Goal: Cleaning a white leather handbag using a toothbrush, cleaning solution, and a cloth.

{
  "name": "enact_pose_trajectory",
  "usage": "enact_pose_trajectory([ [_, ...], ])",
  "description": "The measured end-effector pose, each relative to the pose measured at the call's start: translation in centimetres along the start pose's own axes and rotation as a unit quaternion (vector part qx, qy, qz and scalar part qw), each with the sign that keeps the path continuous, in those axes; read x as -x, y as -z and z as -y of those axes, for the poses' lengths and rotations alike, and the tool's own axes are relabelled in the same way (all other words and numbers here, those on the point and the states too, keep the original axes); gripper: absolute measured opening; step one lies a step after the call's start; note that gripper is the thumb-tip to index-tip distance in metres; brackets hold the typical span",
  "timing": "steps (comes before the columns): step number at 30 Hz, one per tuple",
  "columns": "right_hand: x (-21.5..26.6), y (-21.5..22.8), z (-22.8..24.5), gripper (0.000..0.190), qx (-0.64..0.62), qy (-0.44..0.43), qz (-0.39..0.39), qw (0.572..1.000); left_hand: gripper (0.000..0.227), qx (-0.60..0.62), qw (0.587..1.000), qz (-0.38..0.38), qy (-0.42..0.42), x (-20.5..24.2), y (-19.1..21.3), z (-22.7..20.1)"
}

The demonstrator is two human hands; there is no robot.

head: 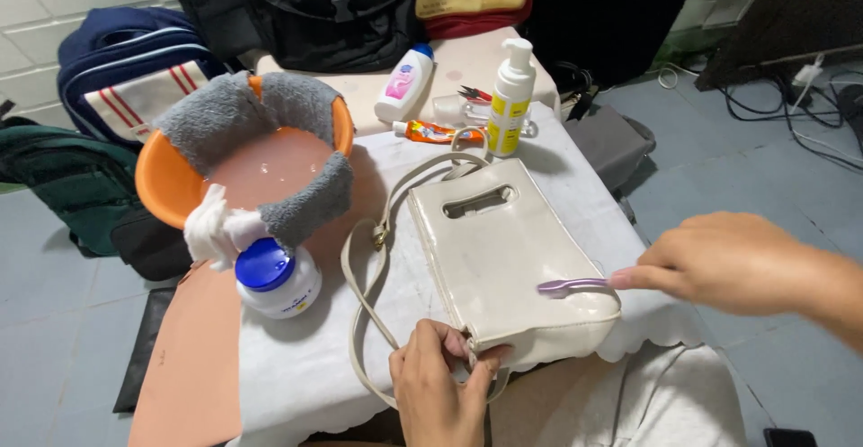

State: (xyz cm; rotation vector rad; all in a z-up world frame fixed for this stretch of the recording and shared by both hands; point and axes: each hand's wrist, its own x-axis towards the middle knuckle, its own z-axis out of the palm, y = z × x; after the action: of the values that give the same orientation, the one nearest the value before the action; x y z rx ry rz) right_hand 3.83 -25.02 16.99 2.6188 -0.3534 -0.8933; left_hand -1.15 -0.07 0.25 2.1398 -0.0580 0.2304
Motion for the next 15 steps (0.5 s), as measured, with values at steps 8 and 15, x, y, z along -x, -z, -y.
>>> enact_pose_trajectory([
  [8,0.3,0.3,5.1,0.051,-0.075,0.174,-0.066,0.98,0.036,-0.015,0.999,-0.009,-0.031,0.0,0.0,-0.3],
  [15,1.4,0.4,5.6,0.052,-0.083,0.171,-0.047,0.981,0.038,0.002,1.0,-0.005,-0.021,-0.2,-0.1,0.0],
])
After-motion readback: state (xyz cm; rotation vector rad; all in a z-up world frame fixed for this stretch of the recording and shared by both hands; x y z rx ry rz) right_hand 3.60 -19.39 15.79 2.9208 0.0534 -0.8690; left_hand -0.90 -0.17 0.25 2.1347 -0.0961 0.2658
